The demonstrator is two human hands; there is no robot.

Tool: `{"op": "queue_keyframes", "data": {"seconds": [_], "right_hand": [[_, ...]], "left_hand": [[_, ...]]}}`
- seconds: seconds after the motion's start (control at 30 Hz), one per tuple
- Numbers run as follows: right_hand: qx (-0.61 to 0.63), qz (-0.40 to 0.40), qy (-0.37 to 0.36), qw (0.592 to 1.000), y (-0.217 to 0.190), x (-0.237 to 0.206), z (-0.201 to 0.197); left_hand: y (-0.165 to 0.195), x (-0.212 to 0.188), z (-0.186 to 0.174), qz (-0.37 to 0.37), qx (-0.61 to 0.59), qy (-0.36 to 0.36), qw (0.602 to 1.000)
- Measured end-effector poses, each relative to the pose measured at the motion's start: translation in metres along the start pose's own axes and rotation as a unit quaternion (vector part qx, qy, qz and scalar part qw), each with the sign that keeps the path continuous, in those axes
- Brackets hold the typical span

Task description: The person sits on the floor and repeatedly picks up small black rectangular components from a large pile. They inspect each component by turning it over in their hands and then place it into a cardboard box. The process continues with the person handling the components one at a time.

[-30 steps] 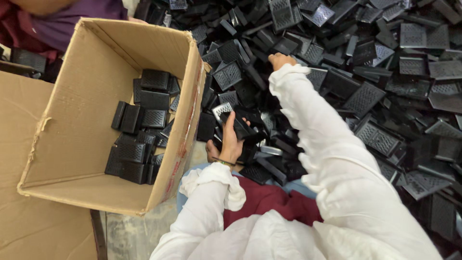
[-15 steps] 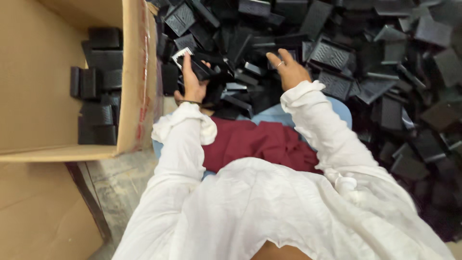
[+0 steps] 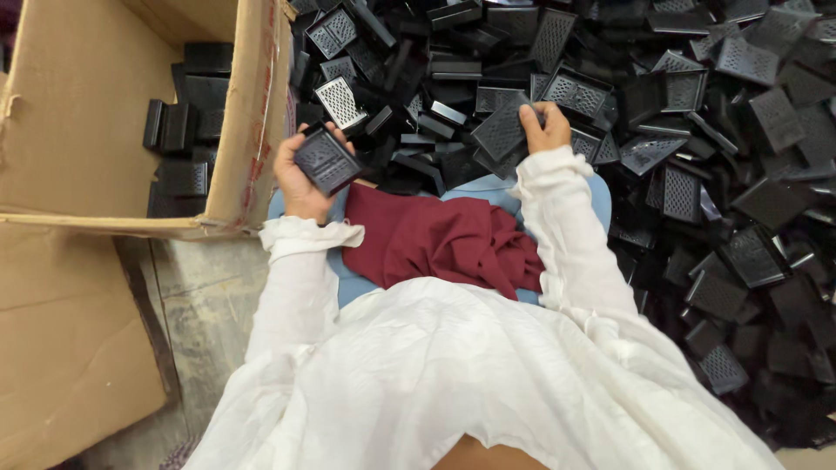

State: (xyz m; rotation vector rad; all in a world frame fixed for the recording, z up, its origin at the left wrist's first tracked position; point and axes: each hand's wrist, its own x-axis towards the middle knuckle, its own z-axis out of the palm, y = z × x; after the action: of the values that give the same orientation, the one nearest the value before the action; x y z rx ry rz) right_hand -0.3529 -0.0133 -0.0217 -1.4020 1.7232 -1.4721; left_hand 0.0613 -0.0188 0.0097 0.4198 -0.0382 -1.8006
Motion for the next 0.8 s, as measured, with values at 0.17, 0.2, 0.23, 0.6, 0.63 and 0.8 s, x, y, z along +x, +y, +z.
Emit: {"op": "queue_keyframes", "data": {"seconds": [0.17, 0.2, 0.23, 0.6, 0.63, 0.8], "right_hand": [[0.031, -0.049, 0.014, 0.998, -0.022, 0.007, 0.000], [0.069, -0.020, 0.008, 0.997, -0.033, 0.002, 0.001], [0.149, 0.012, -0.006, 0.989, -0.046, -0.005, 0.005], [0.330, -0.052, -0.136, 0.933, -0.161, -0.128, 0.040], [0.186, -0.188, -0.126, 0.956, -0.166, -0.130, 0.034], [-0.118, -0.341, -0.219, 0.907, -0.187, -0.131, 0.017]], "left_hand": [[0.010, -0.043, 0.024, 0.007, 0.178, -0.056, 0.982], [0.001, -0.053, 0.027, -0.008, 0.201, -0.070, 0.977], [-0.011, -0.061, 0.031, -0.022, 0.222, -0.084, 0.971], [-0.091, -0.073, 0.036, 0.133, 0.420, -0.061, 0.896], [-0.088, -0.075, 0.034, 0.136, 0.431, -0.060, 0.890], [-0.087, -0.082, 0.036, 0.168, 0.521, -0.056, 0.835]]}}
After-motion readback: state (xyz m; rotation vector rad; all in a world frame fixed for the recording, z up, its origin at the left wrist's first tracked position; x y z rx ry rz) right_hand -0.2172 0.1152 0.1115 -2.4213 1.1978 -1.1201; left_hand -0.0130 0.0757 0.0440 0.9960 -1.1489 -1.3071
